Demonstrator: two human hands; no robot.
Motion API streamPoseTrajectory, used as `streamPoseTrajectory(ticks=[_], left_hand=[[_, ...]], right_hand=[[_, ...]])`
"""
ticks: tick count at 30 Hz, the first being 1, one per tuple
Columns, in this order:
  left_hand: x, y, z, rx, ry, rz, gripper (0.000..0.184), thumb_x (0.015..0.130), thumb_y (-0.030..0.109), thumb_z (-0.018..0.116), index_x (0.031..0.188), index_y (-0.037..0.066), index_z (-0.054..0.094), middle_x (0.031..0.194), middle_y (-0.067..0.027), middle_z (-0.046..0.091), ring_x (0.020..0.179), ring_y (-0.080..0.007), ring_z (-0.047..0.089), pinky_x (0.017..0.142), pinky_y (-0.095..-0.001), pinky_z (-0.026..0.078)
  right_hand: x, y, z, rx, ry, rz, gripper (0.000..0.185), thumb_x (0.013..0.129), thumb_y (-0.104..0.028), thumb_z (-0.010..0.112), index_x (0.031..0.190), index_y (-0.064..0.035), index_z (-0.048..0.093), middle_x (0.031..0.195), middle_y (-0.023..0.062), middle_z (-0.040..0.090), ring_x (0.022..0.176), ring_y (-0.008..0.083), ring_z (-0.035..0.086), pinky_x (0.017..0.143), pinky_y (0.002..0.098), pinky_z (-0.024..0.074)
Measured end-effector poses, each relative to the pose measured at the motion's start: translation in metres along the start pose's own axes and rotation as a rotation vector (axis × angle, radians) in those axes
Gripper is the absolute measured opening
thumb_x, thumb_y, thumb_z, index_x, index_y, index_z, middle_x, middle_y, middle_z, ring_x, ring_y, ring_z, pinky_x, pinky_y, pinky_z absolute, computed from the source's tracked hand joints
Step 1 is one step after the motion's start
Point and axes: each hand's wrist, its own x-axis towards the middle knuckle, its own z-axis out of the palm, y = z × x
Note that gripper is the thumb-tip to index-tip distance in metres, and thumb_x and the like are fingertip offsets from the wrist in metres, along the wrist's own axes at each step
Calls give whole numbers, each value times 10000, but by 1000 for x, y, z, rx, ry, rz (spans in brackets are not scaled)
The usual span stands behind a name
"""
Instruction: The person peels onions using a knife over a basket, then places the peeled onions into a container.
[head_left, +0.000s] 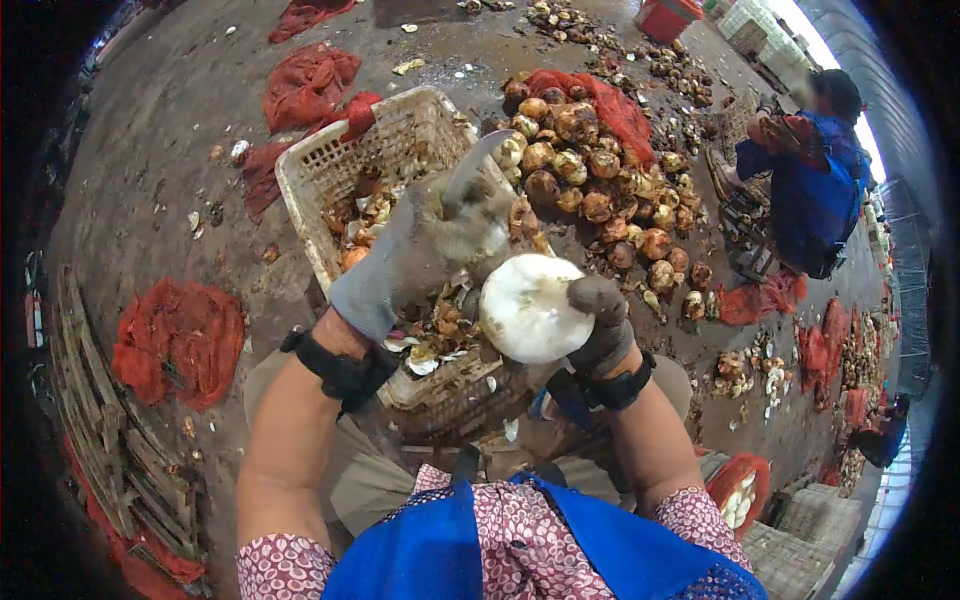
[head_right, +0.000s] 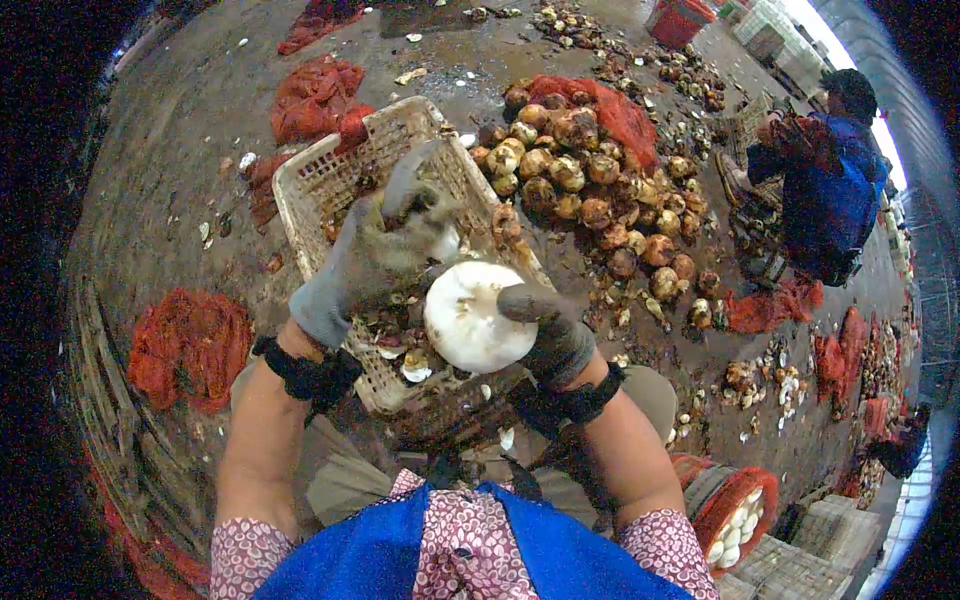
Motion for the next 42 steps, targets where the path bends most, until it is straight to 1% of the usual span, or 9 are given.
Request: streamPoseTrajectory(ticks=[1, 3, 11, 17, 22, 29, 31, 35, 42], left_hand=[[-2, 3, -5, -3, 0, 1, 440, 913, 251, 644, 1264, 17, 521, 1052, -50, 619, 847, -101, 574, 739, -266, 508], [1, 16, -17, 1501, 207, -295, 421, 937, 292, 597, 1243, 11, 534, 1034, -79, 630, 856, -112, 588, 743, -265, 511], [-16, 23, 37, -238, 121, -111, 387, 956, 180, 580, 1310, 29, 531, 1173, -21, 604, 1022, -111, 566, 910, -278, 466], [-15, 29, 13, -134, 189, 141, 496, 817, 187, 727, 1243, -2, 558, 1185, -93, 618, 1072, -160, 575, 933, -340, 474], [-22, 19, 10, 477, 207, 404, 368, 890, 158, 642, 1208, -13, 573, 1121, -146, 629, 1010, -212, 613, 876, -352, 491], [-20, 23, 9, 147, 420, 315, 206, 954, 97, 506, 1124, 11, 587, 1017, -77, 643, 955, -163, 601, 912, -328, 475], [-23, 39, -3, 111, 595, -163, 202, 945, 105, 527, 1117, 21, 594, 982, -68, 634, 926, -146, 596, 896, -319, 478], [-20, 23, -6, 592, 230, 316, 390, 941, 212, 595, 1240, -33, 541, 1064, -127, 649, 927, -196, 636, 836, -336, 514], [-31, 27, 5, 332, 125, 32, 562, 902, 216, 655, 1360, -14, 424, 1134, -118, 600, 980, -137, 568, 846, -299, 494]], right_hand=[[0, 0, 5, -2, 3, 1, 861, 647, -481, 704, 1289, 50, 488, 1161, 185, 623, 1018, 298, 642, 933, 422, 518], [7, -5, 14, 66, 3, -284, 904, 674, -574, 655, 1303, 51, 480, 1170, 185, 620, 1017, 297, 642, 924, 413, 523], [39, -15, 26, -192, 91, -573, 947, 756, -642, 576, 1416, 0, 355, 1335, 185, 509, 1192, 295, 527, 1046, 422, 400], [55, -8, 32, -24, -96, -440, 859, 874, -693, 450, 1420, -36, 362, 1373, 166, 485, 1245, 283, 497, 1055, 436, 397], [44, -4, 32, -106, 27, -206, 792, 805, -652, 587, 1317, -60, 468, 1098, 95, 647, 812, 200, 660, 584, 328, 541], [43, -10, 23, -180, -148, -247, 734, 756, -464, 711, 1307, -29, 493, 1120, 104, 634, 909, 191, 644, 687, 319, 550], [44, -14, 19, -643, -9, -347, 712, 710, -264, 814, 1322, -45, 523, 1303, 95, 566, 1170, 224, 560, 999, 342, 441], [53, -6, 13, -1034, 170, -735, 726, 642, -242, 864, 1273, -40, 566, 1250, 104, 583, 1160, 250, 548, 999, 366, 432], [45, -12, 21, -1076, 78, -812, 929, 591, -255, 892, 1362, 5, 442, 1308, 167, 528, 1212, 286, 510, 1026, 394, 416]])
